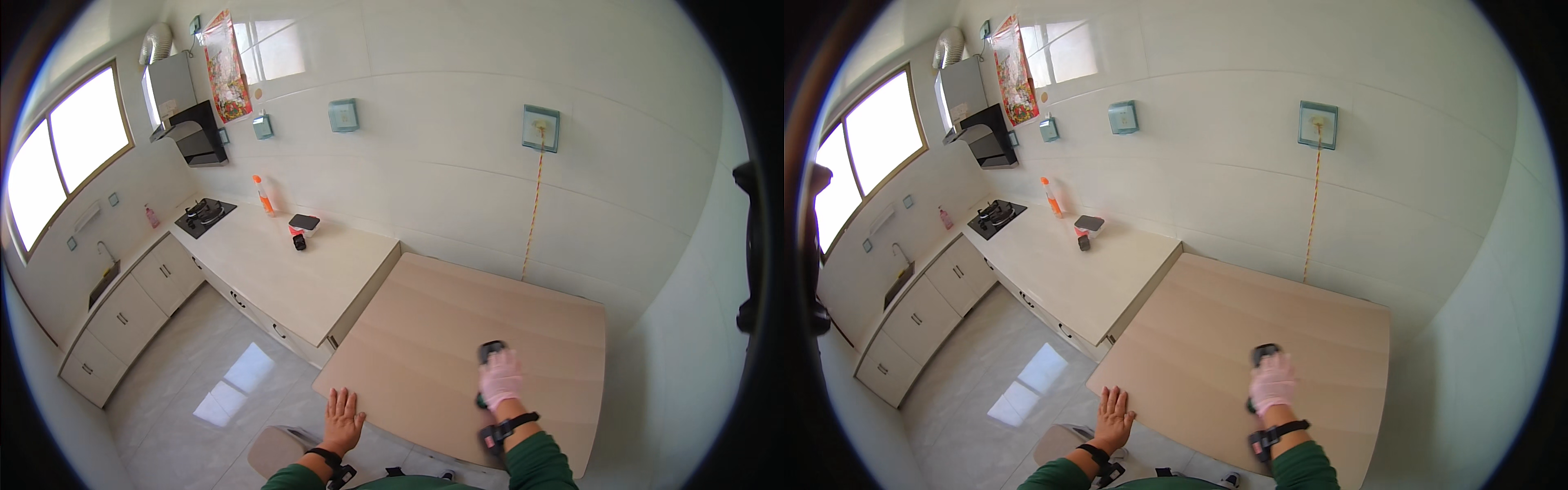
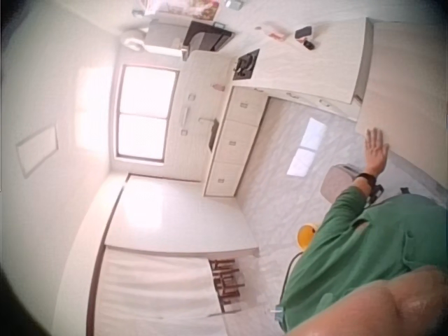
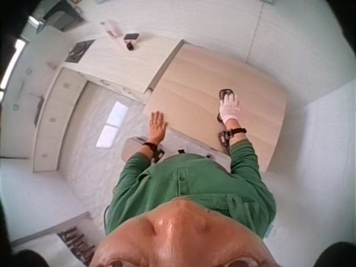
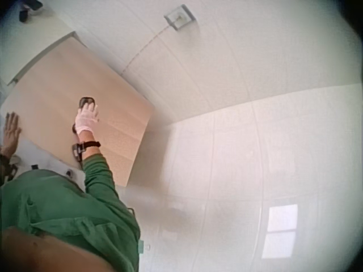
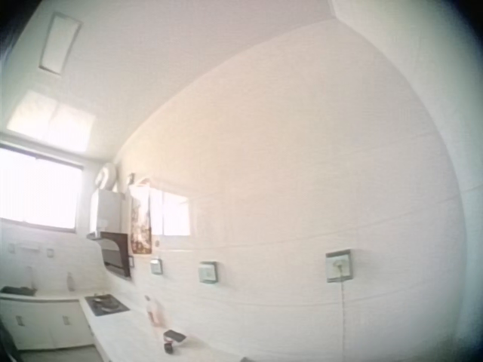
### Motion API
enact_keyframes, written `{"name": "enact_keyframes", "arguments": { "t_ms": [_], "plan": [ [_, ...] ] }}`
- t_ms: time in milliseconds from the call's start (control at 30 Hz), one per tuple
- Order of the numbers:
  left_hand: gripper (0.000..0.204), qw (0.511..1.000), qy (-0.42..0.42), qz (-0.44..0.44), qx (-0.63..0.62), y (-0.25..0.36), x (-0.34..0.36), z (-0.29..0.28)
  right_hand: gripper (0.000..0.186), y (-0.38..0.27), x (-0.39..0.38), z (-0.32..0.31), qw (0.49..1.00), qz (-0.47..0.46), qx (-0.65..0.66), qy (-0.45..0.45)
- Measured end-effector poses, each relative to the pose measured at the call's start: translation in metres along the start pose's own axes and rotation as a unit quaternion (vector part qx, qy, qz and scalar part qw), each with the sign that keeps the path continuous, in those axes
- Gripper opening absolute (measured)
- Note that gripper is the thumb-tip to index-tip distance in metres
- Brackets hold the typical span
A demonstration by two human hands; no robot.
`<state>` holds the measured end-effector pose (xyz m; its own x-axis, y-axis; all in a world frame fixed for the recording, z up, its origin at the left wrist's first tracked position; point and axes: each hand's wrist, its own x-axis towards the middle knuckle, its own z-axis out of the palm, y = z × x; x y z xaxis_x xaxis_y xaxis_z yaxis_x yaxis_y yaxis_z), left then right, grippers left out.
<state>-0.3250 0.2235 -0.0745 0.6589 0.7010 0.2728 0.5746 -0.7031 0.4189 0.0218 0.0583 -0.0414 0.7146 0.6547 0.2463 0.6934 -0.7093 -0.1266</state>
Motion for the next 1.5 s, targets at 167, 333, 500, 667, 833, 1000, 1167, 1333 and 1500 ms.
{"name": "enact_keyframes", "arguments": {
  "t_ms": [167,333,500,667,833,1000,1167,1333,1500],
  "plan": [
    [0.058,1.000,0.003,-0.001,0.017,0.000,-0.001,0.000,0.051,-0.111,-0.043,-0.006,0.958,-0.284,-0.004,-0.038],
    [0.058,0.999,-0.023,-0.017,0.040,0.002,0.001,-0.004,0.050,-0.158,-0.082,-0.036,0.871,-0.465,0.055,-0.147],
    [0.059,0.998,-0.039,-0.031,0.041,0.007,0.002,-0.009,0.051,-0.143,-0.059,-0.022,0.890,-0.423,0.097,-0.138],
    [0.060,0.996,-0.050,-0.047,0.050,0.011,0.001,-0.012,0.052,-0.064,0.006,0.027,0.970,-0.230,0.074,-0.015],
    [0.060,0.996,-0.058,-0.046,0.052,0.011,0.002,-0.013,0.052,0.061,0.053,0.027,0.999,-0.038,0.033,-0.001],
    [0.060,0.996,-0.063,-0.048,0.047,0.010,0.001,-0.013,0.054,0.166,0.054,-0.007,0.978,0.207,0.015,-0.019],
    [0.060,0.995,-0.071,-0.047,0.052,0.007,0.001,-0.011,0.055,0.224,0.038,-0.054,0.921,0.376,-0.057,-0.085],
    [0.061,0.993,-0.085,-0.040,0.064,0.009,0.002,-0.014,0.053,0.223,0.046,-0.083,0.840,0.532,0.002,-0.102],
    [0.063,0.987,-0.136,-0.053,0.068,0.012,0.004,-0.021,0.052,0.186,0.074,-0.078,0.874,0.462,-0.062,-0.138]
  ]
}}
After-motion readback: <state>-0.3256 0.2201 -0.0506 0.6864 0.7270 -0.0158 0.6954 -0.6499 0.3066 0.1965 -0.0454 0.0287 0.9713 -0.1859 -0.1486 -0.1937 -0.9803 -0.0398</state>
